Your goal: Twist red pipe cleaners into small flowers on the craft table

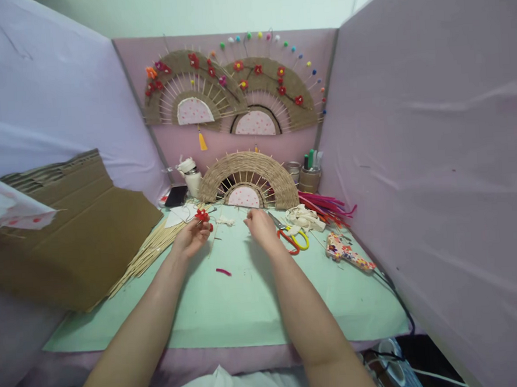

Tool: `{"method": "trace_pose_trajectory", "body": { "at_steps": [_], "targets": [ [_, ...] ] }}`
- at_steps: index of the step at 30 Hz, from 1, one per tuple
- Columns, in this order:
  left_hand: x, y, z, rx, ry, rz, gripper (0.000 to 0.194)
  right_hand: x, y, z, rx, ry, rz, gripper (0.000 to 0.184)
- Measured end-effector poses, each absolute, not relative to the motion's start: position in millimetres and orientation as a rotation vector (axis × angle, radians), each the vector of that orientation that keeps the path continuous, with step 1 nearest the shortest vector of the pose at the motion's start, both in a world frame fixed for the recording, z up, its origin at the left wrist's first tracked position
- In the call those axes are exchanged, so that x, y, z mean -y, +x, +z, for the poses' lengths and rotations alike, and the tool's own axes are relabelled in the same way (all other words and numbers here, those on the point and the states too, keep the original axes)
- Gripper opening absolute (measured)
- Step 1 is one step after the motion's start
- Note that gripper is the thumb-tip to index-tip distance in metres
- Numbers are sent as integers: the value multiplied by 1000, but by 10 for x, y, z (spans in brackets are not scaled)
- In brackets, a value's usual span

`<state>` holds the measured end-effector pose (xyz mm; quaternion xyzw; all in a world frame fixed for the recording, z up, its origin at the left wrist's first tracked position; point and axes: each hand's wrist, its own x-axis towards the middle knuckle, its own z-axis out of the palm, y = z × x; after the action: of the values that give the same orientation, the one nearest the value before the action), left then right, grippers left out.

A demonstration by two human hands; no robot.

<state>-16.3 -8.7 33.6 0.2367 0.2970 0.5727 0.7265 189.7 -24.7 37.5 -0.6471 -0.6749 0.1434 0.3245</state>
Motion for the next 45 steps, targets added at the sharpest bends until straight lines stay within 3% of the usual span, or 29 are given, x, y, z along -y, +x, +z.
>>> {"method": "trace_pose_trajectory", "body": {
  "at_steps": [5, 16, 20, 28, 38, 45],
  "targets": [
    [115, -153, 326, -666, 658, 1215, 9, 217, 2046, 310, 2033, -2171, 396, 24],
    [172, -140, 332, -651, 771, 1151, 21, 228, 2052, 302, 2044, -2212, 420, 29],
    [179, -136, 339, -647, 823, 1173, 23, 183, 2064, 290, 1988, -2008, 505, 20],
    [142, -159, 324, -708, 894, 1223, 27, 131, 1889, 212, 1515, -1395, 1195, 22],
    [77, -229, 305, -846, 949, 1288, 28, 265, 1909, 393, 1830, -1102, 1109, 36],
    [133, -191, 322, -932, 1054, 1167, 20, 311, 1872, 419, 1910, -1092, 1155, 35]
  ]
}}
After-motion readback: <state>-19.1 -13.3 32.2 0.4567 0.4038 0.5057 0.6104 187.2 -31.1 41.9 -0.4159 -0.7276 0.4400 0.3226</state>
